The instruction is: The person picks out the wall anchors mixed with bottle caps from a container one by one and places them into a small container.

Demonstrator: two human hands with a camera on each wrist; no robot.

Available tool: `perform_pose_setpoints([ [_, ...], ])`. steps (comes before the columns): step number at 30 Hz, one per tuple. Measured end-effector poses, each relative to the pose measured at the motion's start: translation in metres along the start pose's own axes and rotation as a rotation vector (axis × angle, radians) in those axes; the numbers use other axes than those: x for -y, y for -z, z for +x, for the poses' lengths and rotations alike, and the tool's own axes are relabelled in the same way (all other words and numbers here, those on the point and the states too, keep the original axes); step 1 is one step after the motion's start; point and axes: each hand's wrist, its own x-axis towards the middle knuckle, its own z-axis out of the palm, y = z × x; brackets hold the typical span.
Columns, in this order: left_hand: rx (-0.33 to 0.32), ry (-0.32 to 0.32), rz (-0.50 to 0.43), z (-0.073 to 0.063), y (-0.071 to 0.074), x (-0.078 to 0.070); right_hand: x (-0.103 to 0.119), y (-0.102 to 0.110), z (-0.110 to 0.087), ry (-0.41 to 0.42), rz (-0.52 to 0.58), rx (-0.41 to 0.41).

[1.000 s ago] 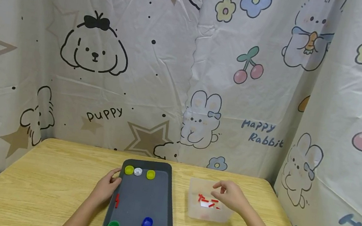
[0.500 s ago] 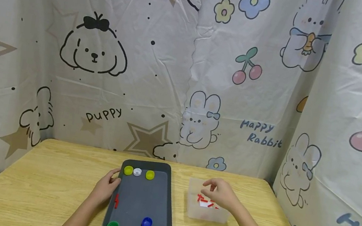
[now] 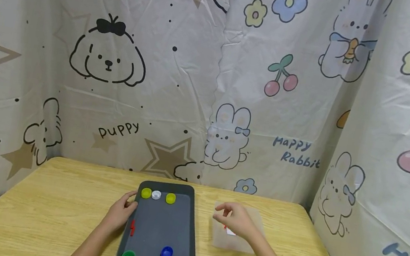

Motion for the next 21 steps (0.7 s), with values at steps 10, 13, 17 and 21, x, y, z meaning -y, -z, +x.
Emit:
perform_pose_setpoints([
  [10, -0.006, 0.001, -0.002, 0.000, 0.000, 0.000, 0.013, -0.019, 0.007, 0.014, 0.046, 0.026],
  [13, -0.008, -0.002, -0.003, 0.001, -0.001, 0.000, 0.016, -0.026, 0.009, 0.038, 0.044, 0.034],
  [17, -0.010, 0.000, -0.006, 0.001, -0.001, 0.000, 0.020, -0.034, 0.013, 0.056, 0.043, 0.035],
  [21, -0.005, 0.003, -0.009, 0.000, 0.000, 0.000, 0.022, -0.037, 0.014, 0.063, 0.043, 0.037],
])
